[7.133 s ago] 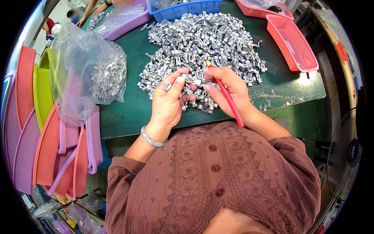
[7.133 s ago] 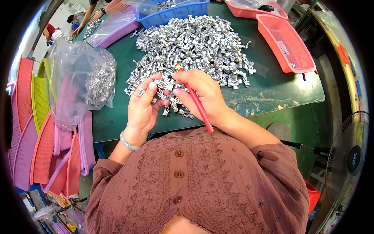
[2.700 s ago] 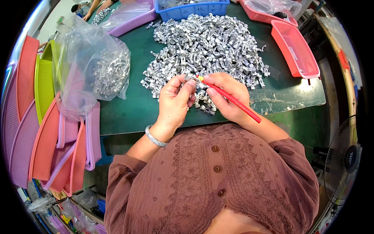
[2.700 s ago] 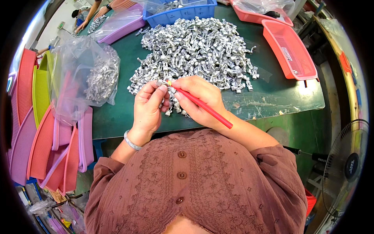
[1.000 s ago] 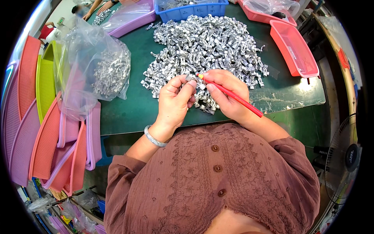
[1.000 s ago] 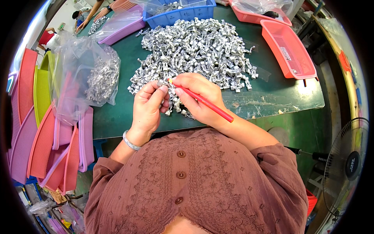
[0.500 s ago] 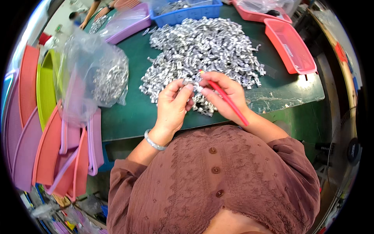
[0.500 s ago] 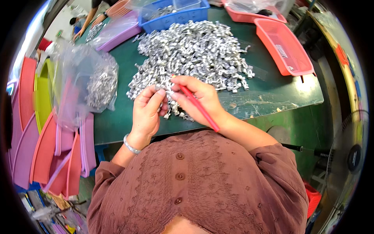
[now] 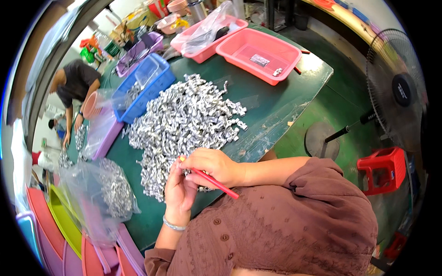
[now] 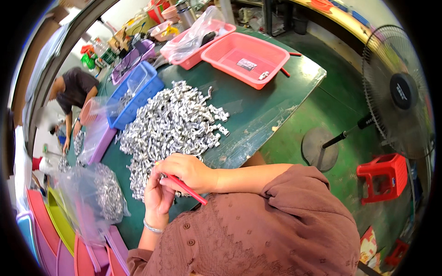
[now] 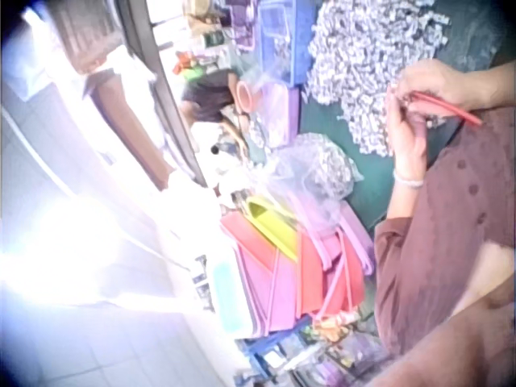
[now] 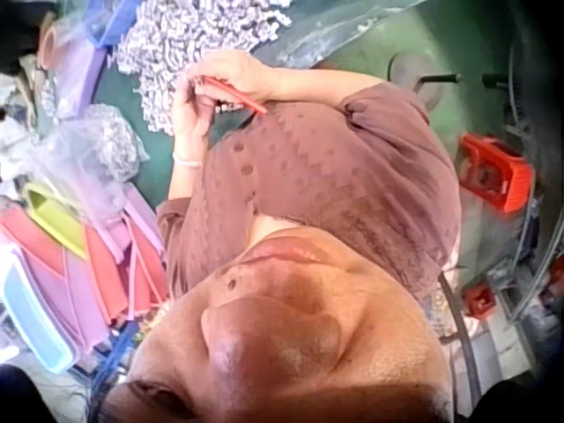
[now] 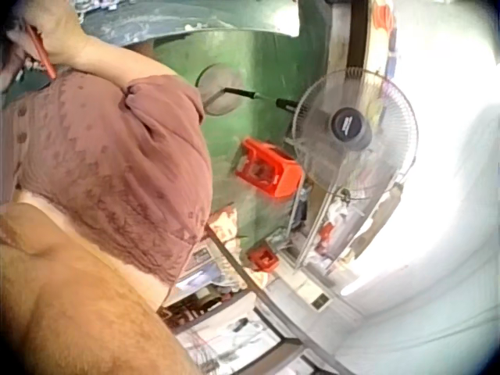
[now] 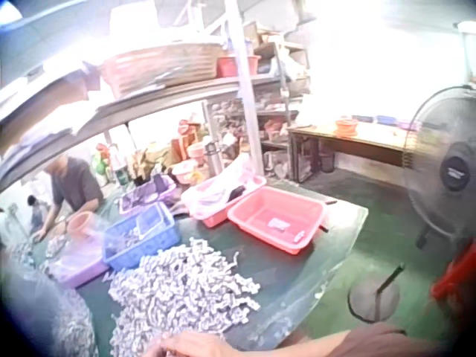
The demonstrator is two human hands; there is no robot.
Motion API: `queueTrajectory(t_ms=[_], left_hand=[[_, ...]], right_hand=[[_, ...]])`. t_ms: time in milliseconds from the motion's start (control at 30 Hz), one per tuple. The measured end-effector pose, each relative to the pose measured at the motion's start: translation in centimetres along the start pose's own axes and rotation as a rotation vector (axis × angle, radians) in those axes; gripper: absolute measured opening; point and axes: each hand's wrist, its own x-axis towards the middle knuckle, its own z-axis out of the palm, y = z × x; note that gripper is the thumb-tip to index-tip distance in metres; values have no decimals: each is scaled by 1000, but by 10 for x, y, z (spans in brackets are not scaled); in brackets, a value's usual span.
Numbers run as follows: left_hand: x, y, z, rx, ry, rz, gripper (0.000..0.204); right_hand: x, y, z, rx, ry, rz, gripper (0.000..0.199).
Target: The person sorts small metal components on a green table by hand, occasionally using a small tool to separate them, and moves a tray of components.
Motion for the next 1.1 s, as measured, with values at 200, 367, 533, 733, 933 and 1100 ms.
queueTrajectory(t_ms=[200, 367, 533, 733, 933, 1100], left_hand=[[19, 4, 26, 62, -12, -216, 31], [50, 14, 68, 333, -56, -290, 36], [124, 3, 147, 550, -239, -273, 40], [234, -41, 224, 592, -426, -140, 24], [252, -62, 248, 701, -171, -104, 64], [242, -57, 216, 795, -335, -118, 19]], right_hand=[[13, 29, -92, -400, 81, -45, 31], [50, 77, -234, -1192, -138, 379, 18], [50, 132, -295, -1323, -724, 994, 34], [48, 167, -292, -1086, -856, 1056, 54], [34, 172, -297, -1153, -898, 871, 52], [40, 158, -300, -1079, -744, 756, 38]])
